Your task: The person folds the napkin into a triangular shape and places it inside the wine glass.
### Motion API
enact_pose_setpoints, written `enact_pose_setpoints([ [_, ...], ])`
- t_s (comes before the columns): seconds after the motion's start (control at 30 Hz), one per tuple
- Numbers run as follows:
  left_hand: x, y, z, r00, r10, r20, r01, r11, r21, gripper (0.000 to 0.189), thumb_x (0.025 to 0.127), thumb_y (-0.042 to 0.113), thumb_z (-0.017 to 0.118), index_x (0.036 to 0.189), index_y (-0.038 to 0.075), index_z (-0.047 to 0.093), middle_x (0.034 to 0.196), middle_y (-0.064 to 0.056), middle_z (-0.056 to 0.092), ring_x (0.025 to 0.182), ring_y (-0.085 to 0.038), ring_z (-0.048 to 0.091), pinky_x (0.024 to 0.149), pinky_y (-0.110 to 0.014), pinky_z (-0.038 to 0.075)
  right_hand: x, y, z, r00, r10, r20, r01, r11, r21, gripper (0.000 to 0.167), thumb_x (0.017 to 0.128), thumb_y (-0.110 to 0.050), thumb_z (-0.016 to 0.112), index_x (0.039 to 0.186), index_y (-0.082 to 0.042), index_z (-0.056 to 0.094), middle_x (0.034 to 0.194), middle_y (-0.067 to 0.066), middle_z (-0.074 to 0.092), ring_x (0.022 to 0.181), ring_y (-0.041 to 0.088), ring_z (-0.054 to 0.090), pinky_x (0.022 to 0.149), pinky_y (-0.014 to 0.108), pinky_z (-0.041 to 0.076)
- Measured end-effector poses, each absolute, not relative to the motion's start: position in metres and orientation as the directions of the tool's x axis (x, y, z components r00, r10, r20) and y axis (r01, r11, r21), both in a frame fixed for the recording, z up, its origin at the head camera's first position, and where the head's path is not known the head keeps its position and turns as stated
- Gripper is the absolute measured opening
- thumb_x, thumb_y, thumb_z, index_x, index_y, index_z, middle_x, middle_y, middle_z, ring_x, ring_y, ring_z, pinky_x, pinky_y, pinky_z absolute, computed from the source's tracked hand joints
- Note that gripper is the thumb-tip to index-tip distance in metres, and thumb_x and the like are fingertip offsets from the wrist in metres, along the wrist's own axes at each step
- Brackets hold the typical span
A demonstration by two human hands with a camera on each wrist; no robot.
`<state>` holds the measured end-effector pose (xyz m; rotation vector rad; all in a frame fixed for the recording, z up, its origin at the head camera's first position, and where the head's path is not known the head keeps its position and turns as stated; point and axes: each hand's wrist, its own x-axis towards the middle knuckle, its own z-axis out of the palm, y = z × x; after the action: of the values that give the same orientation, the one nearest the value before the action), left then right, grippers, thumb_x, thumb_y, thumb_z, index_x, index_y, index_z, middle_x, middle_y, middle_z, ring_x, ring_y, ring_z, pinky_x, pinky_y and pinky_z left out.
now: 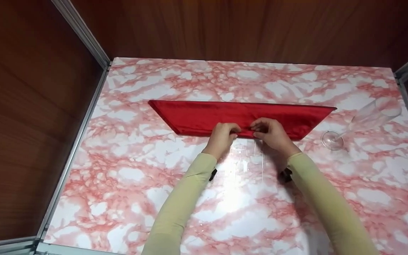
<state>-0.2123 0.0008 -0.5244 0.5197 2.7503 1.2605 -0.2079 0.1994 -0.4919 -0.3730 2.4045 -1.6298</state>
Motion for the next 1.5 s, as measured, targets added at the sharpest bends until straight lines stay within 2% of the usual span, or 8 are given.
enact_pose_setpoints([
  [0.1,-0.213,0.001,-0.526,-0.944,0.320,0.079,0.263,0.589,0.764,0.019,0.084,-0.002,0.070,0.100,0.008,0.074,0.096,0.000,0.070,0.094,-0.012,0.063,0.081,-0.018,0.045,-0.209,0.201,-0.495,-0.949,-0.315,0.004,-0.115,0.334,-0.935,0.024,0.082,0.016,0.063,0.106,0.015,0.062,0.102,0.032,0.062,0.096,0.044,0.058,0.078,0.032,0.050],
  [0.23,-0.215,0.000,-0.527,-0.945,0.318,0.081,0.261,0.576,0.775,0.019,0.084,-0.003,0.069,0.100,0.007,0.074,0.095,-0.001,0.070,0.093,-0.011,0.063,0.082,-0.017,0.045,-0.214,0.205,-0.509,-0.953,-0.299,0.041,-0.144,0.334,-0.932,0.024,0.081,0.015,0.066,0.104,0.010,0.064,0.100,0.025,0.065,0.096,0.037,0.061,0.080,0.031,0.049],
  [0.5,-0.220,-0.001,-0.527,-0.943,0.326,0.065,0.240,0.533,0.811,0.019,0.085,-0.006,0.067,0.100,0.003,0.072,0.095,-0.003,0.071,0.094,-0.011,0.064,0.083,-0.017,0.045,-0.217,0.202,-0.523,-0.932,-0.352,0.088,-0.237,0.408,-0.882,0.031,0.078,0.012,0.071,0.107,0.003,0.067,0.098,0.013,0.069,0.093,0.025,0.065,0.083,0.036,0.051],
  [0.83,-0.219,0.000,-0.528,-0.949,0.307,0.066,0.231,0.540,0.809,0.019,0.087,-0.006,0.064,0.101,0.004,0.072,0.095,-0.003,0.070,0.093,-0.011,0.063,0.082,-0.017,0.046,-0.221,0.201,-0.522,-0.944,-0.328,0.046,-0.204,0.467,-0.860,0.022,0.082,0.007,0.069,0.104,0.001,0.070,0.095,0.010,0.071,0.090,0.022,0.067,0.074,0.020,0.050],
  [1.07,-0.217,0.002,-0.531,-0.944,0.298,0.142,0.304,0.622,0.721,0.021,0.085,-0.005,0.065,0.098,0.008,0.073,0.094,0.000,0.070,0.094,-0.018,0.059,0.085,-0.023,0.043,-0.225,0.200,-0.522,-0.940,-0.340,0.038,-0.206,0.474,-0.856,0.017,0.085,0.007,0.067,0.101,0.002,0.070,0.094,0.011,0.070,0.088,0.022,0.067,0.070,0.021,0.052],
  [1.27,-0.216,0.006,-0.530,-0.924,0.334,0.187,0.359,0.584,0.728,0.030,0.082,-0.014,0.060,0.099,0.007,0.072,0.096,-0.001,0.070,0.095,-0.014,0.061,0.086,-0.020,0.044,-0.229,0.198,-0.521,-0.943,-0.332,-0.001,-0.176,0.500,-0.848,0.013,0.086,0.005,0.066,0.098,0.001,0.070,0.091,0.012,0.070,0.086,0.022,0.066,0.063,0.021,0.049],
  [1.37,-0.216,0.006,-0.530,-0.915,0.362,0.178,0.372,0.585,0.721,0.027,0.082,-0.011,0.060,0.099,0.007,0.072,0.095,-0.001,0.070,0.092,-0.012,0.062,0.082,-0.019,0.045,-0.230,0.197,-0.518,-0.945,-0.326,-0.032,-0.141,0.494,-0.858,0.012,0.087,0.004,0.065,0.098,0.002,0.069,0.091,0.012,0.070,0.086,0.022,0.065,0.063,0.021,0.049],
  [1.5,-0.217,0.006,-0.528,-0.916,0.374,0.147,0.358,0.596,0.719,0.022,0.083,-0.005,0.067,0.101,0.007,0.071,0.097,0.000,0.070,0.094,-0.011,0.062,0.082,-0.020,0.046,-0.232,0.198,-0.518,-0.948,-0.312,-0.068,-0.096,0.481,-0.871,0.012,0.087,0.003,0.065,0.099,0.002,0.069,0.092,0.014,0.070,0.087,0.024,0.064,0.064,0.020,0.049],
])
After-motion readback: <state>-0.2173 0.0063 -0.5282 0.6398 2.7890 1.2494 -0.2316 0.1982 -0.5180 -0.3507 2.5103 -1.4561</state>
